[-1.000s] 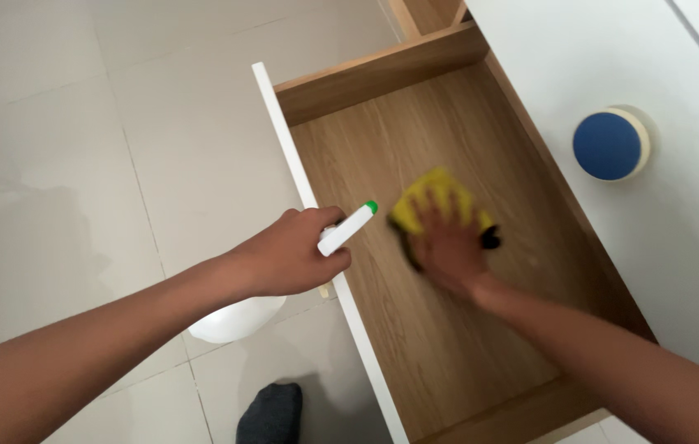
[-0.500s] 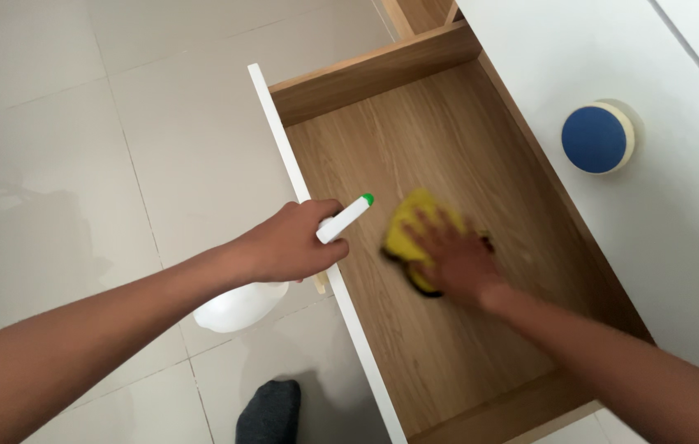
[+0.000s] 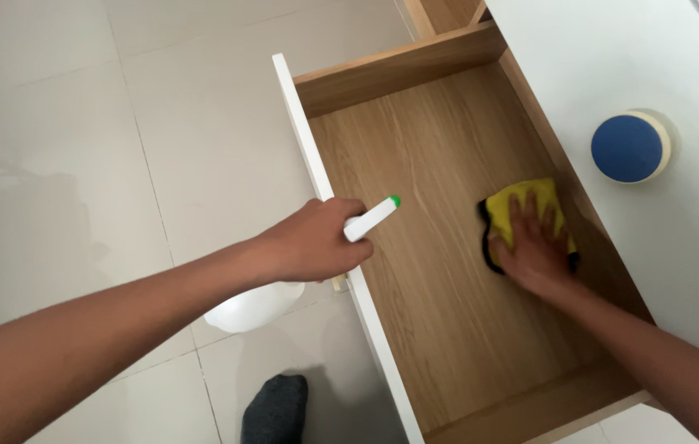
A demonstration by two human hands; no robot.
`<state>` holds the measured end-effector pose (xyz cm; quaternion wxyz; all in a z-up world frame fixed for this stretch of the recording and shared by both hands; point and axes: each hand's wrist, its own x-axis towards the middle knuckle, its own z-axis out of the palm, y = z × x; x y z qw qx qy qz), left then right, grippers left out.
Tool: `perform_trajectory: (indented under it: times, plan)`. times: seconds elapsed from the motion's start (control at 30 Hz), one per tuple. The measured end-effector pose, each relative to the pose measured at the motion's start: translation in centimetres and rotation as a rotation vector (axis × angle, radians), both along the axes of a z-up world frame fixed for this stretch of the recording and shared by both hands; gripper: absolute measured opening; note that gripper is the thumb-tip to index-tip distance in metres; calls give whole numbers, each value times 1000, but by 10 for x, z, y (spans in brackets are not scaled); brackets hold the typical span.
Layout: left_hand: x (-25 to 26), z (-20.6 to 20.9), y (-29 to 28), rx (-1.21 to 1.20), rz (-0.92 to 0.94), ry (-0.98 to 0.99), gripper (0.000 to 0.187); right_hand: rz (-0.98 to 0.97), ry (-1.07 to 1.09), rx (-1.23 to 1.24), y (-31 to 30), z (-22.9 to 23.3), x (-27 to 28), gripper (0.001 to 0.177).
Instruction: The person sprays a cleaning solution into an open wooden drawer and wipes the interior surfaces with a yellow cloth. The person repeatedly sprays and wipes the bottom and side walls of the drawer throughout the clip.
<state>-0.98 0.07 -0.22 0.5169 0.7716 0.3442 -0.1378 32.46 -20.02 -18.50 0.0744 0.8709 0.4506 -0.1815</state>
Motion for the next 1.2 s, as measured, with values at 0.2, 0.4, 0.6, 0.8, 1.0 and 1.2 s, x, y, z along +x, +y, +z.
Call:
perform_trajectory:
  times: [0.2,0.4,0.6,0.8,1.0,1.2]
  plan:
    - [4,-13,4,147,-83,-139,39,315,33,-79,-19,9,-90,94]
    - [17,-3,3,5,-89,-58,41,544,342,-307,-29,44,-176,93]
    - [34,3,0,-53,-134,-96,43,565,136,-48,-47,47,-155,71]
    - [50,-1,-1,-22,-226,-178,47,235,-69,-119,-86,58,-72,62]
    - [55,-1,0,-71,-222,-134,45,-166,43,-60,-116,59,-13,60]
    - [54,2,1,-61,-257,-113,38,-215,120,-92,-128,54,8,69]
